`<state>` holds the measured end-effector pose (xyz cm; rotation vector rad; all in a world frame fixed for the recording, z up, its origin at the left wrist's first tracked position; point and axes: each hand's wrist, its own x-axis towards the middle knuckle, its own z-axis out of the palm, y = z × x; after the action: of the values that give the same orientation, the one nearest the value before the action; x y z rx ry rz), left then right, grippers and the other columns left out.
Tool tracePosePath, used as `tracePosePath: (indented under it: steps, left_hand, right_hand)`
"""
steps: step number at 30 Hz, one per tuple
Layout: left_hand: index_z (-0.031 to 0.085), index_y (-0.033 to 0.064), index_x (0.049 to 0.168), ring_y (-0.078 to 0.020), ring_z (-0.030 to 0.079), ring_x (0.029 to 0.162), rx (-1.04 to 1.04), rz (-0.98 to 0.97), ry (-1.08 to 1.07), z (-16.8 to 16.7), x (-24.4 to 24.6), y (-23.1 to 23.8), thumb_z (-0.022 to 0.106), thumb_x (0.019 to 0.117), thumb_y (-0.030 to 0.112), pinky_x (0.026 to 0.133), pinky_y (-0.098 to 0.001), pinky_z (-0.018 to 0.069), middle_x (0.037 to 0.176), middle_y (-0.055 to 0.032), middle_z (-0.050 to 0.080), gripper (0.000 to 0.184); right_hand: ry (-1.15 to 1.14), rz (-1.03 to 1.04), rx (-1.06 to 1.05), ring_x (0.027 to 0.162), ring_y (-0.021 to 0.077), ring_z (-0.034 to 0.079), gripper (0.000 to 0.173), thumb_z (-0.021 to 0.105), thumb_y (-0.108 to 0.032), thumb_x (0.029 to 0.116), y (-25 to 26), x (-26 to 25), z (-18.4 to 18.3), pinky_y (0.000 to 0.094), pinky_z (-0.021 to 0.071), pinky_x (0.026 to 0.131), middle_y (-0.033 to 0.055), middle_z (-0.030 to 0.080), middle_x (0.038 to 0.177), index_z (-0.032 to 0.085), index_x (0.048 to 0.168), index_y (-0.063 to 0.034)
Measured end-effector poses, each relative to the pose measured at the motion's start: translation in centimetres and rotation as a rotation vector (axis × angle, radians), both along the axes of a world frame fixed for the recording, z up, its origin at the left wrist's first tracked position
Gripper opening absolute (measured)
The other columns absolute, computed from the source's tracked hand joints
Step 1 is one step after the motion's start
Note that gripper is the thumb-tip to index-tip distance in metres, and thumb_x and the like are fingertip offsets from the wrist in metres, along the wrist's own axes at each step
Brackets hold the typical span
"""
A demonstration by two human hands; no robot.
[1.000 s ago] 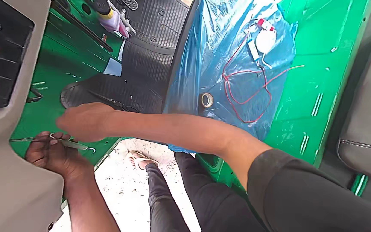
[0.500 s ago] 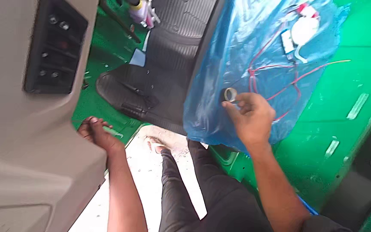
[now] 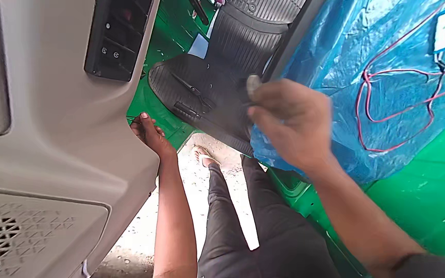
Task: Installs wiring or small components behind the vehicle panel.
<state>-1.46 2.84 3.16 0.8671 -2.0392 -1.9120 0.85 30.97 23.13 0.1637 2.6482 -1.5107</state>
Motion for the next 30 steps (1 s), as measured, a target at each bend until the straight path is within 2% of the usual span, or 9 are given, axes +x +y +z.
tracePosePath:
  steps: [3, 7, 9, 12, 15, 18, 21, 26, 30]
  left_hand:
    - [0.058, 0.0062, 0.109, -0.0104, 0.058, 0.056, 0.018, -0.005, 0.015, -0.4, -0.3, -0.4, 0.055, 0.1069, 0.018, 0.05, -0.0246, 0.0518, 0.084, -0.0017, 0.064, 0.012]
    - [0.061, 0.0013, 0.111, -0.0127, 0.062, 0.063, -0.051, -0.09, 0.1, -0.7, 0.0, -0.4, 0.052, 0.1074, 0.014, 0.056, -0.028, 0.055, 0.087, -0.0033, 0.065, 0.016]
    - [0.061, -0.0016, 0.119, -0.0131, 0.062, 0.068, -0.088, -0.146, 0.124, -1.0, 0.1, -0.3, 0.049, 0.1085, 0.013, 0.059, -0.0284, 0.0553, 0.093, -0.0043, 0.065, 0.022]
    - [0.06, -0.0024, 0.122, -0.0149, 0.064, 0.073, -0.082, -0.17, 0.119, -1.0, 0.7, -0.4, 0.044, 0.1092, 0.011, 0.062, -0.0302, 0.0561, 0.097, -0.0057, 0.066, 0.025]
    - [0.059, 0.0012, 0.119, -0.0178, 0.066, 0.078, 0.054, -0.118, 0.086, -0.9, 1.0, -0.1, 0.043, 0.1093, 0.012, 0.068, -0.035, 0.0588, 0.098, -0.0059, 0.066, 0.022]
    - [0.059, 0.008, 0.111, -0.0164, 0.068, 0.078, 0.14, -0.009, 0.028, -0.4, 0.7, -0.3, 0.045, 0.1083, 0.013, 0.066, -0.0353, 0.0599, 0.093, -0.003, 0.068, 0.015]
    - [0.057, 0.0123, 0.106, -0.0145, 0.069, 0.074, 0.22, 0.005, 0.031, 0.0, 0.6, -0.1, 0.042, 0.1084, 0.013, 0.063, -0.0328, 0.06, 0.087, -0.0004, 0.068, 0.015]
    - [0.059, 0.0105, 0.103, -0.0156, 0.068, 0.073, 0.327, -0.037, 0.049, 0.4, 1.1, 0.1, 0.041, 0.1078, 0.012, 0.066, -0.0338, 0.0605, 0.085, -0.0022, 0.068, 0.019]
    - [0.06, 0.0062, 0.106, -0.0175, 0.069, 0.076, 0.302, -0.095, 0.06, 0.4, 0.9, 0.6, 0.042, 0.1083, 0.01, 0.071, -0.0364, 0.061, 0.088, -0.0049, 0.068, 0.018]
  right_hand:
    - [-0.248, 0.151, -0.225, 0.07, 0.0078, 0.071, 0.017, 0.077, -0.012, 0.0896, -5.0, -5.5, -5.2, 0.0295, 0.0621, 0.063, -0.002, 0.074, 0.084, 0.072, 0.106, -0.0104]
    - [-0.511, 0.33, -0.178, 0.064, 0.0124, 0.066, 0.02, 0.08, -0.012, 0.0806, -11.0, -12.5, -12.8, 0.0355, 0.0573, 0.059, 0.0014, 0.072, 0.08, 0.074, 0.099, -0.0125]
    - [-0.655, 0.335, -0.257, 0.061, 0.0121, 0.067, 0.027, 0.086, -0.011, 0.0783, -13.0, -14.3, -15.3, 0.0307, 0.0572, 0.054, 0.0042, 0.073, 0.082, 0.073, 0.102, -0.01]
    - [-0.796, 0.226, -0.561, 0.065, 0.0166, 0.071, 0.028, 0.086, -0.006, 0.0803, -15.3, -15.2, -17.9, 0.0312, 0.0603, 0.056, 0.0094, 0.074, 0.087, 0.069, 0.102, -0.0046]
    - [-0.73, 0.211, -0.812, 0.07, 0.0204, 0.071, 0.017, 0.075, 0.003, 0.0869, -16.0, -14.3, -18.9, 0.0343, 0.061, 0.06, 0.0132, 0.073, 0.089, 0.068, 0.102, -0.0003]
    - [-0.696, 0.293, -0.838, 0.071, 0.0191, 0.071, 0.027, 0.076, 0.009, 0.0816, -17.0, -14.0, -18.2, 0.0335, 0.0609, 0.061, 0.0129, 0.074, 0.086, 0.07, 0.107, 0.0008]
    - [-0.742, 0.305, -0.886, 0.074, 0.0205, 0.072, 0.033, 0.077, 0.01, 0.0831, -16.8, -14.0, -18.1, 0.0349, 0.062, 0.064, 0.0137, 0.074, 0.09, 0.067, 0.113, 0.0009]
    - [-0.777, 0.454, -0.907, 0.073, 0.0143, 0.067, 0.03, 0.078, 0.003, 0.0867, -16.6, -13.9, -19.4, 0.028, 0.055, 0.06, 0.0101, 0.073, 0.09, 0.067, 0.114, -0.0016]
    - [-0.793, 0.537, -0.958, 0.068, 0.0152, 0.067, 0.028, 0.077, 0.002, 0.0875, -16.1, -14.4, -20.1, 0.0288, 0.0564, 0.058, 0.0106, 0.072, 0.086, 0.067, 0.113, 0.0013]
